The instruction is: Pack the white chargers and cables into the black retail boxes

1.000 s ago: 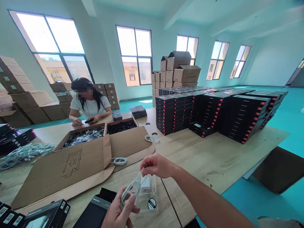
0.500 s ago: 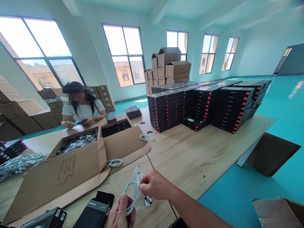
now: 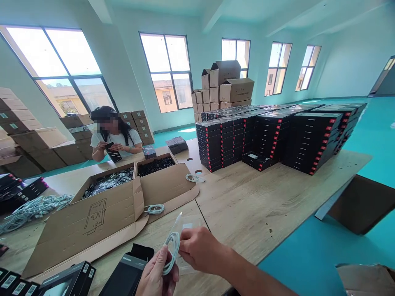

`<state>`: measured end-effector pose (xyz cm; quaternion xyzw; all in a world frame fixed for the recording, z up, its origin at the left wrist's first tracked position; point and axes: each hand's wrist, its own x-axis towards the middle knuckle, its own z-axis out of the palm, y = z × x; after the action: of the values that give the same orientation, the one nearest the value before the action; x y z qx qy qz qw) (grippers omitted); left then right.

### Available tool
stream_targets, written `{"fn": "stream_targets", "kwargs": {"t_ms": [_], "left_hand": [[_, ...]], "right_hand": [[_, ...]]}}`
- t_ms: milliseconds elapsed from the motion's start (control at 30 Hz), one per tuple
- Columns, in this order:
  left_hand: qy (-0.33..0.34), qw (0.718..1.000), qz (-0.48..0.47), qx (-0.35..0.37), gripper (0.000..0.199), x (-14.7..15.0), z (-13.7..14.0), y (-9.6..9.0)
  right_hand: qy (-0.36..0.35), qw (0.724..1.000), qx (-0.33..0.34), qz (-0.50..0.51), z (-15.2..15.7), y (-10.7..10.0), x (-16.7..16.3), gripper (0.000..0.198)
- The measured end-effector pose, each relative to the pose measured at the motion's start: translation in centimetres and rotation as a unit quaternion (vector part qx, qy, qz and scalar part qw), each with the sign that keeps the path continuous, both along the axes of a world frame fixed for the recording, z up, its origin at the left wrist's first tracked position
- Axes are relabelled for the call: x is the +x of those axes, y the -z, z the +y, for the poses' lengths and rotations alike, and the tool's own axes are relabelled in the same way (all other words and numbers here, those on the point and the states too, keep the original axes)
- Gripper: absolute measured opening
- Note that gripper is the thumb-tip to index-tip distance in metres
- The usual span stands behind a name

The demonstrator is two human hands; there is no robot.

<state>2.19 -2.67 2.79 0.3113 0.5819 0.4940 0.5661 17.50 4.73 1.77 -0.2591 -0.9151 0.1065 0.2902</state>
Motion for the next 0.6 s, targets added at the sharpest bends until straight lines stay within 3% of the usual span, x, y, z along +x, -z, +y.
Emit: {"fn": "stream_targets", "kwargs": {"t_ms": [133, 300, 367, 467, 500, 533, 600], "left_hand": [[-0.006, 1.0, 0.009, 0.012, 0.067, 0.0, 0.0, 0.4], [0.006, 0.998, 0.058, 0.034, 0.066, -0.9, 0.3, 1.8], [0.035, 0.996, 0.071, 0.039, 0.066, -1.2, 0.4, 2.2], [0.059, 0.995, 0.065, 0.042, 0.065, -1.0, 0.2, 2.0], [0.05, 0.996, 0.058, 0.042, 0.064, -0.8, 0.1, 1.8], [0.036, 0.997, 0.048, 0.043, 0.063, -0.7, -0.1, 1.4], [0.006, 0.999, 0.025, 0.045, 0.06, -0.5, -0.4, 0.9]], "right_hand": [[0.025, 0.998, 0.021, -0.061, -0.1, -0.7, 0.1, 0.018], [0.12, 0.981, -0.079, 0.128, -0.6, -1.3, 0.4, 0.015], [0.112, 0.975, -0.084, 0.17, -0.8, -1.5, 0.2, 0.024], [0.053, 0.96, -0.125, 0.245, -0.8, -1.6, -0.7, 0.012], [0.04, 0.935, -0.174, 0.307, -0.7, -1.6, -1.0, 0.013], [0.033, 0.892, -0.239, 0.382, -0.5, -1.4, -1.3, 0.017], [0.036, 0.77, -0.377, 0.513, 0.0, -0.8, -1.7, 0.026]]}}
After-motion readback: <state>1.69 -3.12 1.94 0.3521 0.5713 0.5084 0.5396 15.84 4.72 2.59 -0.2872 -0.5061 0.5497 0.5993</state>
